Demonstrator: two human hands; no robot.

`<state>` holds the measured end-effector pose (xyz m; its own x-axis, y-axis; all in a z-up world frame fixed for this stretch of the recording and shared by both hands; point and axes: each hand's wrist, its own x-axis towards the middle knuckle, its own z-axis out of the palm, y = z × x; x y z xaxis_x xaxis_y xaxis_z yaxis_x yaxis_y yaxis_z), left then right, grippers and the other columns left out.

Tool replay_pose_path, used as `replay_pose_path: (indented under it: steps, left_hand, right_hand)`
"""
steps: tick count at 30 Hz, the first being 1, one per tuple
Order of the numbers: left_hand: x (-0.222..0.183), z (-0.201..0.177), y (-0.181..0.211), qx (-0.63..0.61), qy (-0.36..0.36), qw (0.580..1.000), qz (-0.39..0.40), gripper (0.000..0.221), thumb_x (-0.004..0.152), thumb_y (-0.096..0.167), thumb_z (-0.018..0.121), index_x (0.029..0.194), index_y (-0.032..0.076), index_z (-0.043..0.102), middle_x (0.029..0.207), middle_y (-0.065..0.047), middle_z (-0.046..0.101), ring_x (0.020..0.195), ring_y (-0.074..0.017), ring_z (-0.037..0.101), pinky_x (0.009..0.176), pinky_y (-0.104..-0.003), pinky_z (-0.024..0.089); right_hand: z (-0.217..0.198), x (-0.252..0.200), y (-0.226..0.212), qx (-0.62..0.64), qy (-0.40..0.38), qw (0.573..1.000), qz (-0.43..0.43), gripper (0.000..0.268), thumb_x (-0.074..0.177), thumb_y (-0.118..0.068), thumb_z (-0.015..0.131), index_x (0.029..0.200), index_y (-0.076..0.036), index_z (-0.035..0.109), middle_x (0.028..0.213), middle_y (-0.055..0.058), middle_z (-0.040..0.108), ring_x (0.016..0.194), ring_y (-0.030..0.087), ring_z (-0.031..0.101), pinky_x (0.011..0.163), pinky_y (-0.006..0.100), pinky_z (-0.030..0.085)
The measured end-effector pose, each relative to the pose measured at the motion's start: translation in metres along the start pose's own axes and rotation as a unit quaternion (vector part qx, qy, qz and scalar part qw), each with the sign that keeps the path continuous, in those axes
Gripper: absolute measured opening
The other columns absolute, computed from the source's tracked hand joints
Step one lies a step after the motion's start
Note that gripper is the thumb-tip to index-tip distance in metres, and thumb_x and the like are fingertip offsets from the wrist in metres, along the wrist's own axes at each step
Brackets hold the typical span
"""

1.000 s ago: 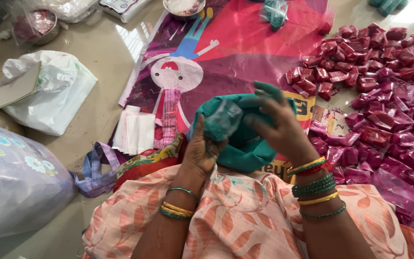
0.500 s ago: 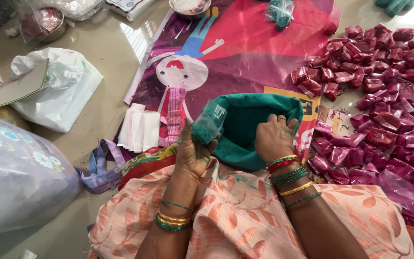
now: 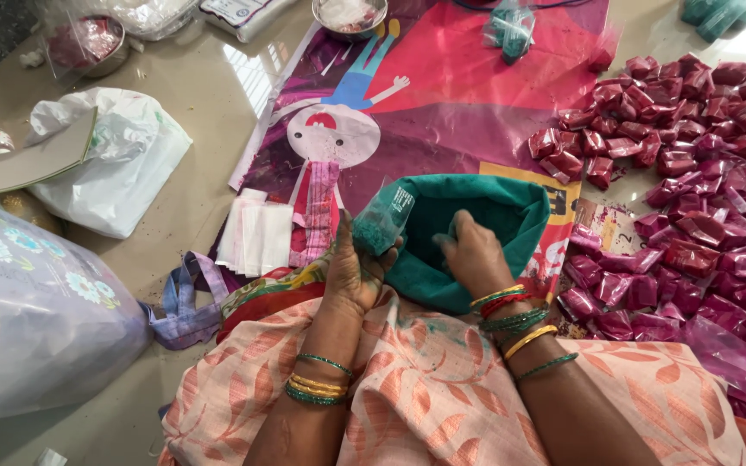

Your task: The person fills small plastic pouches with green powder using a spoon and weighs them on a digital scale.

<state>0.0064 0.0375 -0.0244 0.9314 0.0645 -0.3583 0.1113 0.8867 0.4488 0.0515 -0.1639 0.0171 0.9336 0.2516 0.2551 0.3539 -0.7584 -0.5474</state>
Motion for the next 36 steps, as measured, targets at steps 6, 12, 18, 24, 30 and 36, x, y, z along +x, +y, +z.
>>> replay_pose_path:
  steps: [6, 12, 18, 24, 30, 36]
  left_hand:
    - [-0.002, 0.005, 0.001, 0.020, 0.005, 1.000, 0.002, 0.083, 0.075, 0.069, 0.074, 0.127, 0.006, 0.058, 0.108, -0.012, 0.071, 0.086, -0.0260, 0.074, 0.067, -0.032, 0.064]
    - [-0.007, 0.013, 0.006, 0.014, 0.018, 1.000, 0.015, 0.087, 0.072, 0.074, 0.071, 0.126, 0.008, 0.059, 0.106, -0.009, 0.072, 0.087, -0.0247, 0.074, 0.067, -0.031, 0.063]
    - [-0.002, 0.009, 0.005, 0.011, 0.027, 0.999, 0.032, 0.088, 0.072, 0.076, 0.070, 0.126, 0.007, 0.060, 0.104, -0.008, 0.072, 0.089, -0.0228, 0.075, 0.069, -0.031, 0.063]
    - [0.001, 0.008, 0.005, 0.027, 0.030, 0.998, 0.047, 0.087, 0.074, 0.076, 0.070, 0.126, 0.007, 0.061, 0.104, -0.008, 0.073, 0.087, -0.0228, 0.074, 0.069, -0.032, 0.062]
    - [0.003, 0.003, 0.002, 0.068, 0.036, 0.995, 0.059, 0.080, 0.075, 0.075, 0.071, 0.123, 0.011, 0.061, 0.099, -0.007, 0.073, 0.082, -0.0211, 0.073, 0.059, -0.030, 0.055]
    - [-0.003, 0.016, 0.004, 0.112, 0.030, 0.990, 0.082, 0.075, 0.075, 0.073, 0.071, 0.120, 0.014, 0.061, 0.093, -0.005, 0.073, 0.074, -0.0205, 0.071, 0.050, -0.028, 0.046]
  right_hand:
    - [0.004, 0.004, 0.005, 0.230, -0.111, 0.951, 0.174, 0.026, 0.084, -0.007, 0.078, 0.082, 0.002, 0.053, 0.072, 0.018, 0.071, 0.065, 0.021, 0.076, 0.052, 0.034, 0.057]
    - [-0.007, 0.007, -0.010, 0.260, -0.010, 0.944, 0.201, 0.024, 0.089, -0.007, 0.074, 0.079, 0.001, 0.054, 0.075, 0.012, 0.071, 0.069, 0.017, 0.077, 0.053, 0.029, 0.061]
    - [0.028, 0.003, 0.005, 0.299, -0.016, 0.914, 0.274, 0.025, 0.090, -0.004, 0.072, 0.082, 0.005, 0.049, 0.083, 0.019, 0.069, 0.074, 0.024, 0.078, 0.058, 0.034, 0.064]
    - [0.023, 0.004, 0.013, 0.590, 0.042, 0.744, 0.311, 0.013, 0.096, 0.000, 0.058, 0.095, 0.006, 0.047, 0.100, 0.022, 0.065, 0.092, 0.036, 0.077, 0.078, 0.037, 0.069]
    - [-0.008, -0.006, 0.014, 0.561, 0.117, 0.770, 0.282, 0.013, 0.097, 0.002, 0.058, 0.096, 0.004, 0.045, 0.100, 0.018, 0.062, 0.091, 0.033, 0.074, 0.078, 0.038, 0.064]
    - [-0.055, -0.017, 0.008, 0.580, 0.134, 0.759, 0.264, 0.008, 0.096, 0.001, 0.059, 0.096, 0.004, 0.051, 0.100, 0.019, 0.068, 0.084, 0.031, 0.075, 0.073, 0.037, 0.068]
